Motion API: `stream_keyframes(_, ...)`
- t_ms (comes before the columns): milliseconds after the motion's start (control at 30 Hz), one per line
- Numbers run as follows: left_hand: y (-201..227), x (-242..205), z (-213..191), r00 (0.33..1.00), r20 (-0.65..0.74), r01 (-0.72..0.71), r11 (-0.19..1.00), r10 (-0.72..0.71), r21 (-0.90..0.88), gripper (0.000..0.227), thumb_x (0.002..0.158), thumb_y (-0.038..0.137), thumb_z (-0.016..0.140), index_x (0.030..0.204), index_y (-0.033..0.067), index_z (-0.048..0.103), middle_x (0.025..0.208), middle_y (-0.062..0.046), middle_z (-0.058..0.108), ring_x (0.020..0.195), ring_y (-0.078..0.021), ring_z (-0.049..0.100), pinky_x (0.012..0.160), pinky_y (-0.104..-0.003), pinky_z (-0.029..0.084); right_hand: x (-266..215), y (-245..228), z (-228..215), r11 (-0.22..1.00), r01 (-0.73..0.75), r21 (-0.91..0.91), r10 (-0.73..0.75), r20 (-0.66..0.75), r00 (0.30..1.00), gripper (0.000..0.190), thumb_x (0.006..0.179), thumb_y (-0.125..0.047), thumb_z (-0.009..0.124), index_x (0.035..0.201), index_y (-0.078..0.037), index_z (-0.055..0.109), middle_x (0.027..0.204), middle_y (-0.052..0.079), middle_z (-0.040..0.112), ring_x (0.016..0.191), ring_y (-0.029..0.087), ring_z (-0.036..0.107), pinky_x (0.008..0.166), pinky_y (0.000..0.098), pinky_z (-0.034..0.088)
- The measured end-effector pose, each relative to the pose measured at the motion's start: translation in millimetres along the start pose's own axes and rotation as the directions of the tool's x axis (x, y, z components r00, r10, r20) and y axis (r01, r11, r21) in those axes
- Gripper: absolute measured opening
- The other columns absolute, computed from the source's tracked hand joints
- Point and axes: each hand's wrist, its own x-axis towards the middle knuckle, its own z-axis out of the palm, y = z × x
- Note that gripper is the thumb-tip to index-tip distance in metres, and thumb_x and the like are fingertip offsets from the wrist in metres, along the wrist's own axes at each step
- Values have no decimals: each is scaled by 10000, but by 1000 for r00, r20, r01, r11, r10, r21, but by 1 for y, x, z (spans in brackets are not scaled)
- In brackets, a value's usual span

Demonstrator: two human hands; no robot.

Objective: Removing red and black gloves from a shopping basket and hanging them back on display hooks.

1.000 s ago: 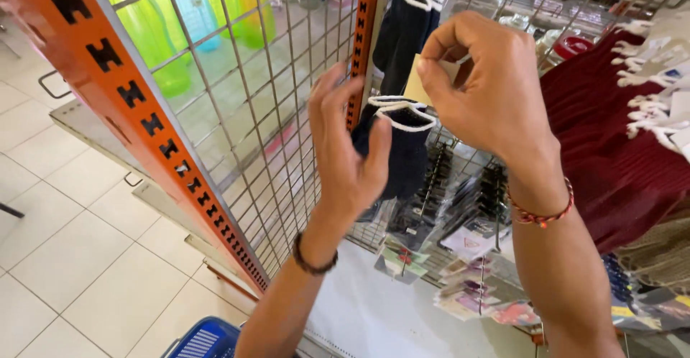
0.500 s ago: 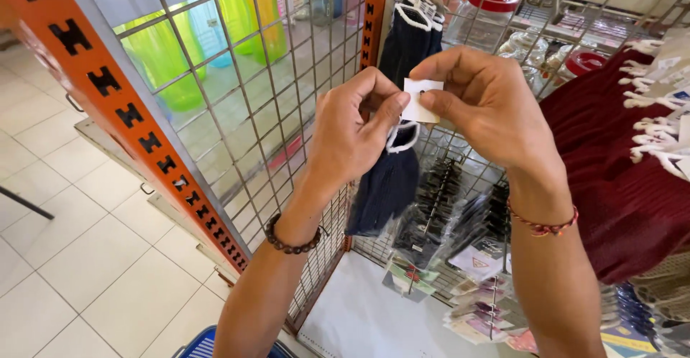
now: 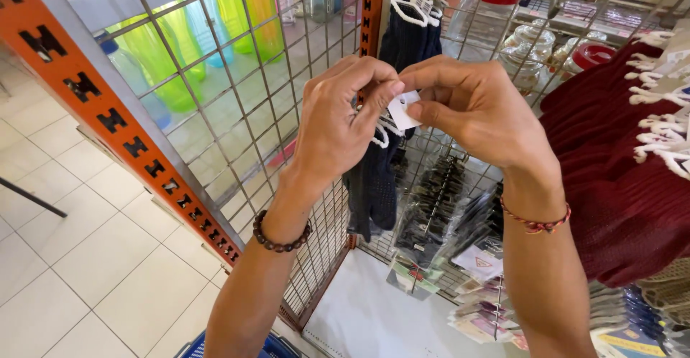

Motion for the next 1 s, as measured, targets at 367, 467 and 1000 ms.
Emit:
stream_keyframes(367, -2, -3, 2, 1000, 12, -18, 999, 19, -47, 121, 1015, 145, 740, 995, 36, 693, 864, -48, 675, 756, -142, 610, 687, -307, 487, -5, 13, -4, 971, -39, 238, 52, -46, 998, 250, 1001, 36, 683, 1250, 52, 667, 1056, 113, 666, 877, 93, 586, 746, 262, 476)
stream_keyframes(467, -3, -8, 4, 999, 21, 26, 995, -24, -100, 97, 1011, 110, 725, 992, 21, 691, 879, -41, 700, 762, -100, 636, 690, -272, 507, -5, 17, -8, 825, 57, 563, -45, -35, 998, 265, 1036, 41, 614, 1300, 52, 591, 1270, 180, 687, 1074, 187, 721, 935, 326, 612)
stream_keyframes(1000, -15, -21, 30, 939, -5, 287, 790, -344, -541, 158, 1041, 139, 691, 990, -11, 702, 813, 49, 653, 711, -5, 538, 616, -198, 437, -19, 8, 29, 998, 56, 26, -48, -245, 968, 93, 998, -12, 732, 1038, 21, 654, 912, -23, 681, 840, 21, 617, 741, 191, 522)
